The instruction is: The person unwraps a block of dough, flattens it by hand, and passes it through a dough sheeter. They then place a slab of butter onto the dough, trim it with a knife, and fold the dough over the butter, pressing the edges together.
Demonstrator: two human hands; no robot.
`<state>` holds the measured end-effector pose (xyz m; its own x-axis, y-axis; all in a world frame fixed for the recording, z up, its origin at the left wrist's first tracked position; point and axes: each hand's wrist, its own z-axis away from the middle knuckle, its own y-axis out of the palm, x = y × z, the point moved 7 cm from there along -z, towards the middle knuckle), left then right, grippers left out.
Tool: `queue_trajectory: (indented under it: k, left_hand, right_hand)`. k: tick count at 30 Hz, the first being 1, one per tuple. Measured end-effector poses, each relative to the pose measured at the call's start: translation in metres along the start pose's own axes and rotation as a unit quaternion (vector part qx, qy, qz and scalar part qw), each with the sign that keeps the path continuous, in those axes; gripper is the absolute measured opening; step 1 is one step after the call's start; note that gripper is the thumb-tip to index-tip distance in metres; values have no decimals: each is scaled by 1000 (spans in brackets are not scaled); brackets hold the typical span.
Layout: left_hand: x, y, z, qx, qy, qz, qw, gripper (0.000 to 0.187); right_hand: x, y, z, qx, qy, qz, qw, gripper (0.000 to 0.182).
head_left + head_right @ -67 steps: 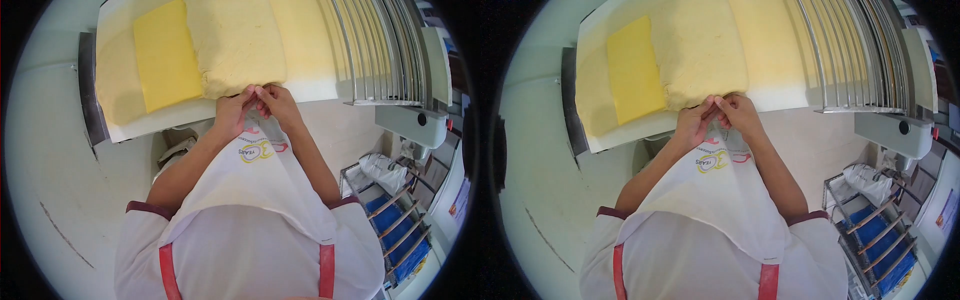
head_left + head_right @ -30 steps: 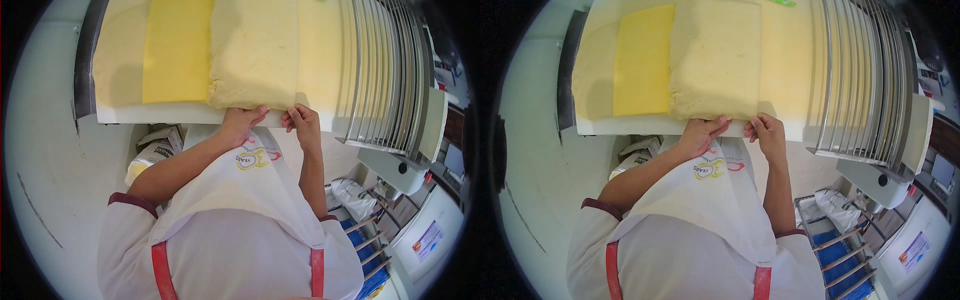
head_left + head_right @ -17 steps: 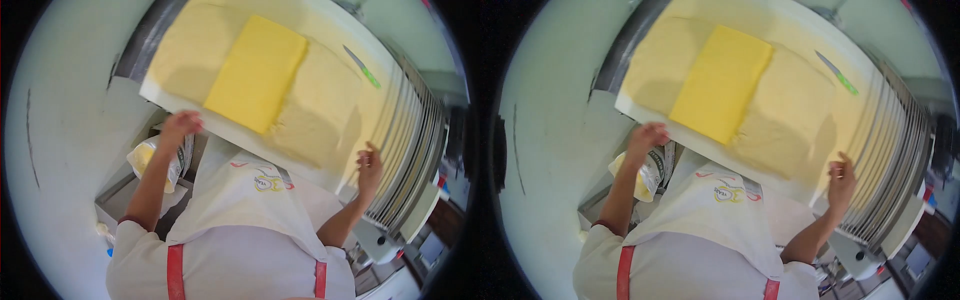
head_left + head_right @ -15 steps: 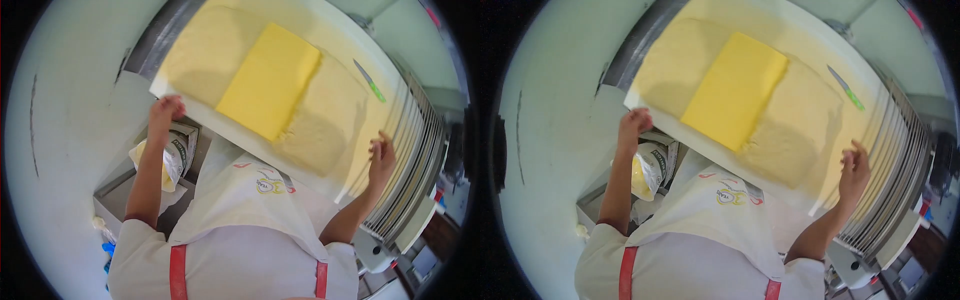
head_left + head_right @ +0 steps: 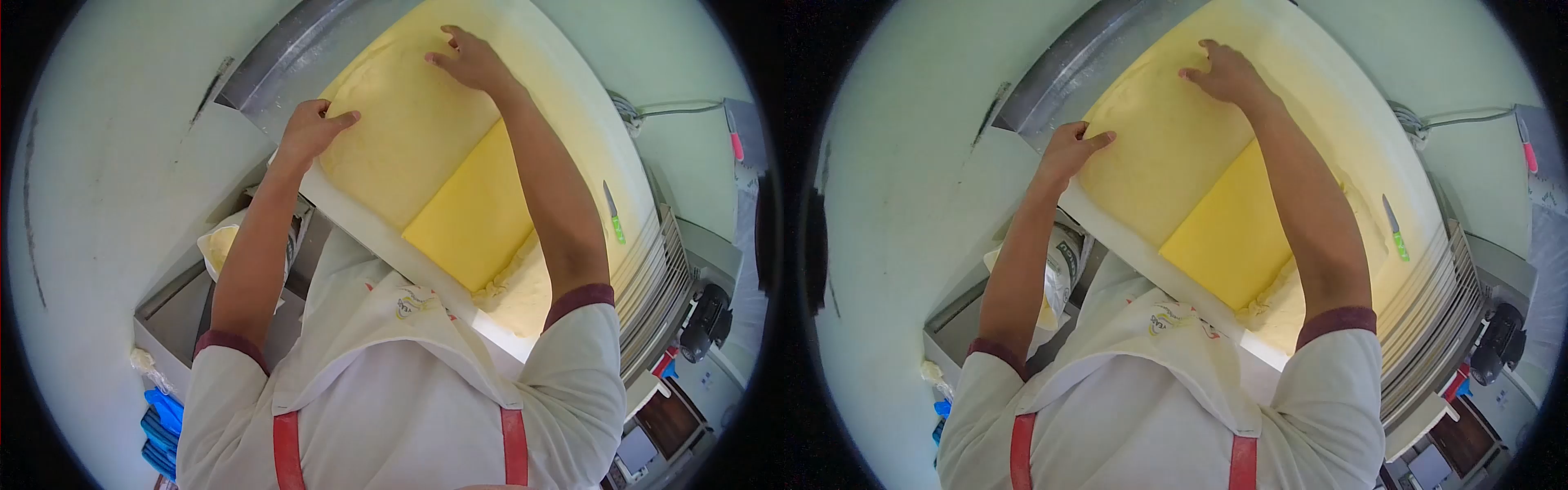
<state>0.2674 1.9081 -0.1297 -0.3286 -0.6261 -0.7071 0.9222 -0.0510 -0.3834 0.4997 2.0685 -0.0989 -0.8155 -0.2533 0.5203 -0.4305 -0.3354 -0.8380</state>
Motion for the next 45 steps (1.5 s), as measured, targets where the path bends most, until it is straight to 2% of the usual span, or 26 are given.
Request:
queue_trajectory:
  k: [2, 5, 7, 12, 15, 16, 17, 18, 19, 22, 24, 30, 36, 39, 42, 44, 45]
  left_hand:
    - [1, 3, -2, 7, 44, 6, 999, 39]
    - [7, 7, 4, 7, 87, 104, 991, 34]
    - [22, 10, 1, 21, 86, 198, 976, 33]
    - [26, 11, -5, 13, 81, 208, 975, 35]
    - [25, 10, -1, 8, 73, 215, 974, 35]
    - [25, 9, 2, 1, 67, 217, 974, 35]
    - [16, -6, 13, -108, 142, 109, 978, 33]
    - [2, -14, 32, -215, 216, -2, 953, 31]
    - [-14, -16, 51, -313, 286, -114, 899, 29]
    - [-42, 47, 74, -117, 440, -105, 884, 19]
    - [-59, 88, 78, -2, 471, -107, 876, 9]
    - [-70, 129, 68, 59, 499, -209, 839, 5]
    - [-72, 139, 65, 42, 477, -303, 824, 9]
    - [-73, 129, 66, -11, 510, -241, 826, 11]
    - [-56, 76, 56, -32, 368, -23, 929, 11]
    - [-33, 26, 62, -128, 370, -1, 920, 14]
    - [-6, -1, 61, -157, 339, 47, 927, 16]
  right_hand:
    - [-5, -3, -9, -61, -11, 8, 998, 49]
    - [16, -24, 31, -104, -141, 10, 984, 27]
    - [21, -16, 71, 1, -90, 14, 996, 8]
    - [35, 4, 133, 145, -62, 98, 983, 6]
    - [41, 16, 142, 157, -28, 129, 979, 8]
    - [38, 11, 142, 115, -19, 95, 989, 8]
    - [33, 6, 141, 69, -11, 59, 996, 8]
    - [28, -3, 139, 20, -3, 23, 1000, 8]
    - [20, -14, 138, -21, 20, 2, 1000, 8]
    - [-2, -43, 151, -122, 92, -50, 987, 13]
    - [-7, -47, 165, -133, 113, -66, 982, 13]
    - [-30, -51, 223, -171, 164, -117, 964, 13]
    - [-50, -48, 264, -188, 195, -179, 946, 13]
    - [-55, -45, 275, -195, 192, -201, 941, 13]
    - [-59, -46, 284, -201, 196, -224, 933, 13]
    - [-62, -47, 285, -201, 195, -232, 932, 14]
    - [-63, -48, 285, -199, 192, -232, 933, 14]
